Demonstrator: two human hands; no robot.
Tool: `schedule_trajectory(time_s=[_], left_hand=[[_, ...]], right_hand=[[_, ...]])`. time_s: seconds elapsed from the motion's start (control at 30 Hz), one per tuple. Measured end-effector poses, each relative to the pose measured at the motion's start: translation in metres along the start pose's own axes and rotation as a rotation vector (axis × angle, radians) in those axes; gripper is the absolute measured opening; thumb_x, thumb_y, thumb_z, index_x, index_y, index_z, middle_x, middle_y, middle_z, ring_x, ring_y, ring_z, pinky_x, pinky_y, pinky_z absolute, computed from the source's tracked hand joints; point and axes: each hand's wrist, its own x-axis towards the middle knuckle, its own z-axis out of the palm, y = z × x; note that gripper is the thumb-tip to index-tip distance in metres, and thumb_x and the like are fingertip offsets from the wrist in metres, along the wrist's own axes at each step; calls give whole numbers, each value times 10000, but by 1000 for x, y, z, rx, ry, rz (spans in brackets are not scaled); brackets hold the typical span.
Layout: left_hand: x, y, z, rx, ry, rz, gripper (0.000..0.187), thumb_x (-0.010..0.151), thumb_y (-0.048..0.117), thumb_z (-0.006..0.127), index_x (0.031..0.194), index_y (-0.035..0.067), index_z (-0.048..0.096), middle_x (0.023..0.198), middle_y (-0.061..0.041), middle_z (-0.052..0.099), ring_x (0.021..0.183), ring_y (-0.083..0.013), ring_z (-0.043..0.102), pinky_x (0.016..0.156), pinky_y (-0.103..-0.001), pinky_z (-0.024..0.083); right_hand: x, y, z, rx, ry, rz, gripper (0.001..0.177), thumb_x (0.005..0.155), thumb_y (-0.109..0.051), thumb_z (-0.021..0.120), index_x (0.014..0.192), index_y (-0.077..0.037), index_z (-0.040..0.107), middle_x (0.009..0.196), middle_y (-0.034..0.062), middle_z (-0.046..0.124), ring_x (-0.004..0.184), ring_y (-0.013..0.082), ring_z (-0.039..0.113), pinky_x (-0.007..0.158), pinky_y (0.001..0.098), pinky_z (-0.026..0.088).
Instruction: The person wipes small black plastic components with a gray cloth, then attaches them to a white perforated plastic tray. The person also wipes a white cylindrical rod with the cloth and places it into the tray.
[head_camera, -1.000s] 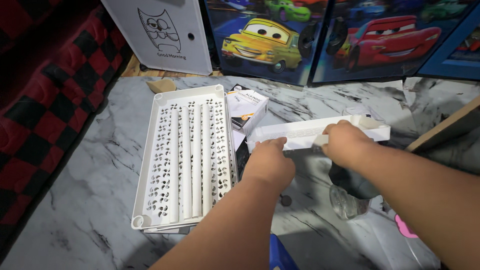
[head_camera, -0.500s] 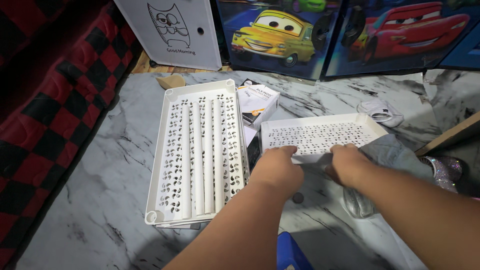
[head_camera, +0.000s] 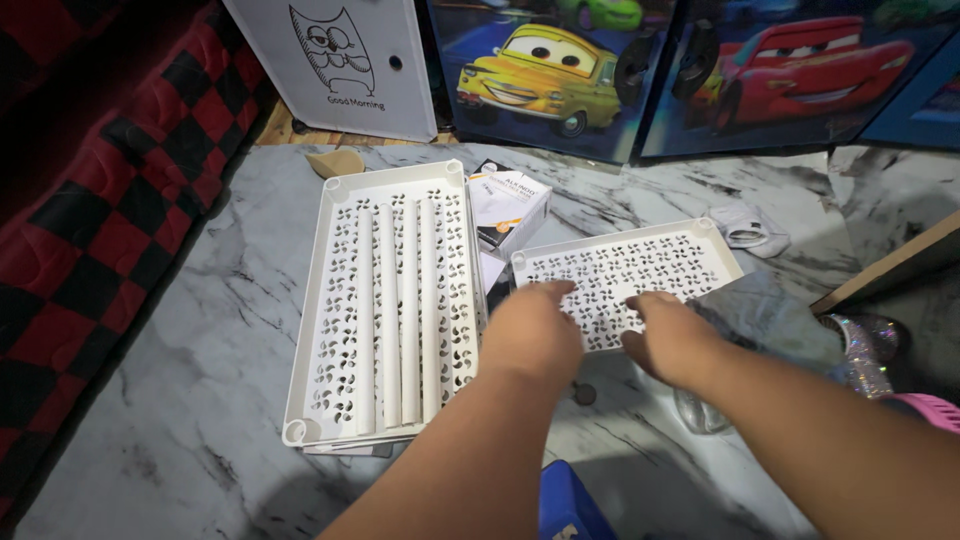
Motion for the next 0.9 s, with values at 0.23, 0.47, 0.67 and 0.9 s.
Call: schedule_trajectory(time_s=[0.23, 0.47, 0.67, 0.9], left_hand=[[-15, -21, -53, 110, 492, -128, 299, 829, 51, 643, 1082, 179, 738, 1171, -74, 658, 1169, -314, 591, 1002, -413, 478], [-40, -44, -65, 320, 193, -356, 359, 911, 121, 657, 1264, 156, 603, 1289, -98, 584, 1211, -306, 604, 983, -421, 524], [-46, -48, -73, 376, 83, -315, 361, 972, 110, 562, 1329, 168, 571, 1295, -130, 607, 1197, -329, 636, 981, -434, 539], [-54, -36, -90, 96, 142, -374, 500, 918, 109, 580, 1400, 245, 594, 1323, -112, 650, 1230, -306, 632, 1049, -414, 498]], right_hand=[[-31, -67, -55, 218, 83, 78, 319, 837, -178, 635, 1141, -157, 727, 1272, 55, 673, 971, 270, 728, 907, 372, 570], [-73, -60, -101, -241, 589, 112, 366, 774, -142, 687, 1125, -208, 764, 1358, 99, 603, 1180, 386, 572, 1011, 435, 472], [-87, -8, -92, -231, 97, 462, 378, 849, -341, 696, 1213, -397, 781, 1606, 140, 356, 1402, 337, 473, 1159, 378, 406], [-89, 27, -68, -209, 200, 348, 409, 851, -314, 657, 1248, -286, 750, 1597, 148, 414, 1322, 334, 564, 1107, 382, 452]])
